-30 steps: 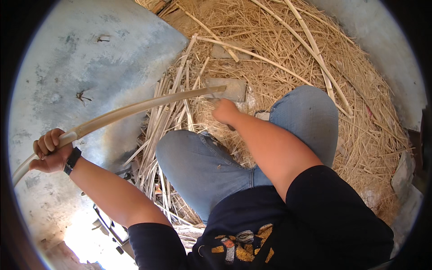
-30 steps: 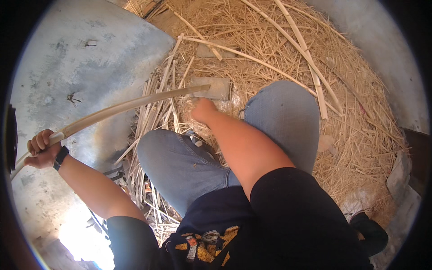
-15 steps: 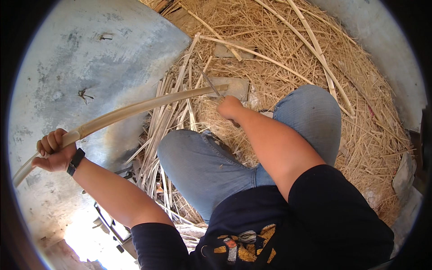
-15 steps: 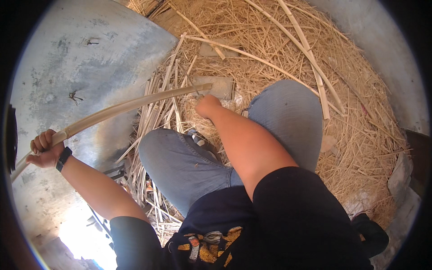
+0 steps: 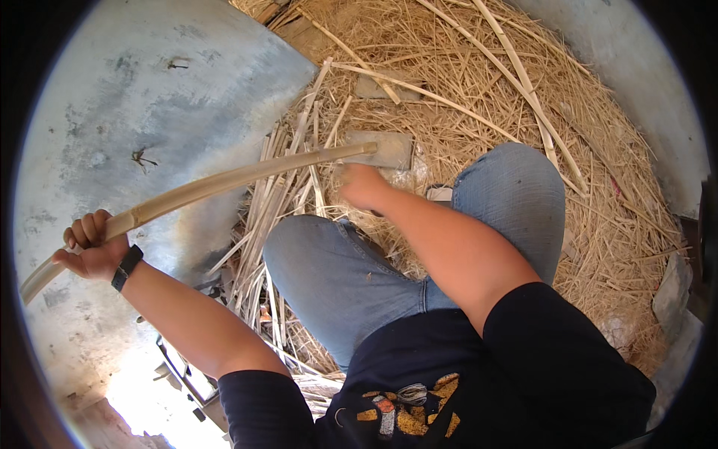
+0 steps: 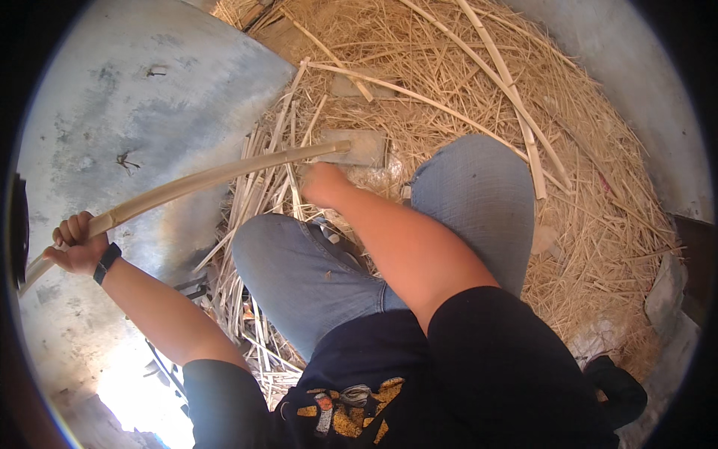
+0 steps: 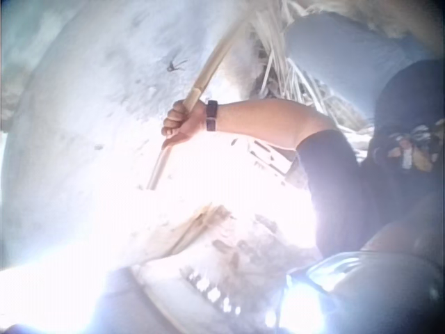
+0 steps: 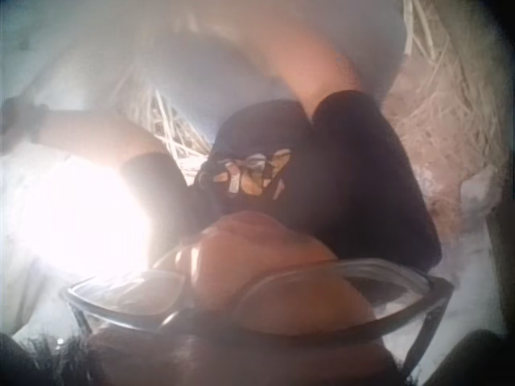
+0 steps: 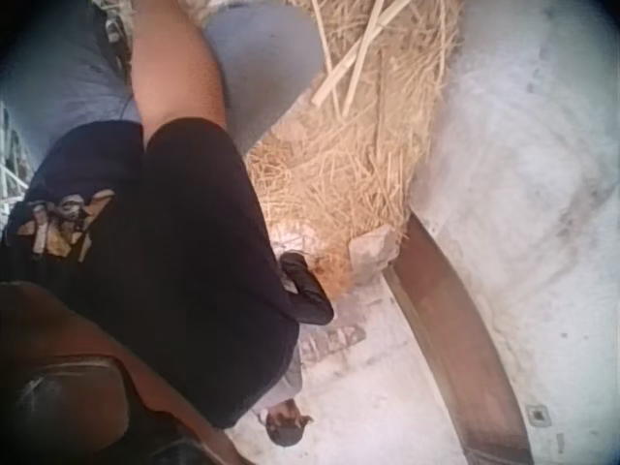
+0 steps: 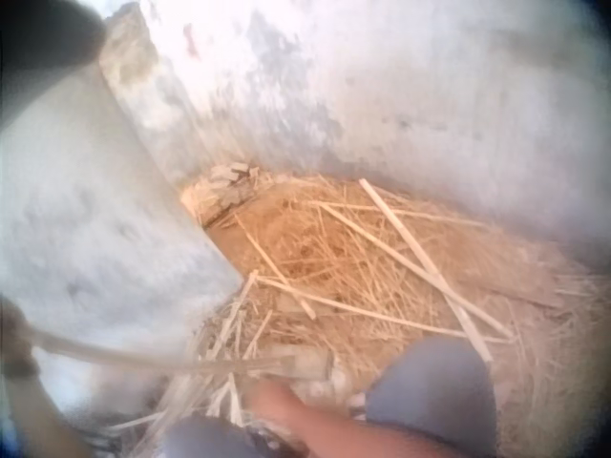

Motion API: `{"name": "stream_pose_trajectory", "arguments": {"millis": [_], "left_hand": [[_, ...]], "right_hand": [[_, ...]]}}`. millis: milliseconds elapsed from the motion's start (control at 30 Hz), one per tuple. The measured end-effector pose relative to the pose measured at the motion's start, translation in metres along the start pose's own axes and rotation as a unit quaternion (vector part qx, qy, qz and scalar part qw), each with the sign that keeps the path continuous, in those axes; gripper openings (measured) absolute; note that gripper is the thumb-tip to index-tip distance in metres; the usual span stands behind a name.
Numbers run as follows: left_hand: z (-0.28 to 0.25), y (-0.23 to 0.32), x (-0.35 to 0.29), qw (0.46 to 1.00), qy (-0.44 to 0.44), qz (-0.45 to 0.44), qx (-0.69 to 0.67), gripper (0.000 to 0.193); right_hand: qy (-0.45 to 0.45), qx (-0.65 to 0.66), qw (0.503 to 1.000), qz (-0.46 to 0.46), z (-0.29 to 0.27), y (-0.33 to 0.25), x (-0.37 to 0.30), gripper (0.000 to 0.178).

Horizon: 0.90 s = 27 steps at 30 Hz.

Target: The person sits on a bed of straw and uses a knife to split long bamboo poles into thin strips. They hold the pole with one hand and use the knife to shave and split the material, creating a pile of bamboo strips.

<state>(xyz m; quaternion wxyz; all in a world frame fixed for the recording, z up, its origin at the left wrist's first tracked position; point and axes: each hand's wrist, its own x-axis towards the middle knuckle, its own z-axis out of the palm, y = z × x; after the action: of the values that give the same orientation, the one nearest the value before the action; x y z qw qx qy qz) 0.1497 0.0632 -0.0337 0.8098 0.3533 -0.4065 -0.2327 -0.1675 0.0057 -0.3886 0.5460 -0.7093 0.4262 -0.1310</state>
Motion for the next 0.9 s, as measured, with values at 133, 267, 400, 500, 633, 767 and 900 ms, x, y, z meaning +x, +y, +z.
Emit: {"name": "stream_pose_trajectory", "arguments": {"millis": [133,267,400,500,633,767,900], "left_hand": [[0.005,0.011,0.001,0.999,0.018,0.019,0.036,0.054],[0.033,-0.004,0.005,0.995,0.059,0.022,0.074,0.048],[0.071,-0.023,-0.009,0.942,0.254,0.089,0.201,0.045],[0.076,-0.015,-0.008,0.911,0.285,0.113,0.275,0.043],[0.072,-0.028,0.012,0.888,0.317,0.126,0.309,0.046],[0.106,-0.041,0.003,0.862,0.338,0.123,0.357,0.052],[0.076,-0.028,0.03,0.874,0.343,0.104,0.328,0.051]], "right_hand": [[-0.052,0.056,0.995,-0.061,-0.014,-0.079,-0.021,0.041],[0.012,0.003,0.999,-0.033,0.005,-0.015,0.005,0.041],[-0.013,0.036,0.997,0.073,-0.006,-0.011,0.0,0.041],[-0.016,0.085,0.995,-0.041,0.006,-0.066,-0.019,0.042],[-0.057,0.078,0.993,-0.073,-0.011,-0.073,-0.024,0.04],[0.002,0.09,0.99,0.105,-0.011,-0.034,-0.009,0.041],[-0.012,0.155,0.987,-0.036,-0.001,-0.056,-0.011,0.041]]}}
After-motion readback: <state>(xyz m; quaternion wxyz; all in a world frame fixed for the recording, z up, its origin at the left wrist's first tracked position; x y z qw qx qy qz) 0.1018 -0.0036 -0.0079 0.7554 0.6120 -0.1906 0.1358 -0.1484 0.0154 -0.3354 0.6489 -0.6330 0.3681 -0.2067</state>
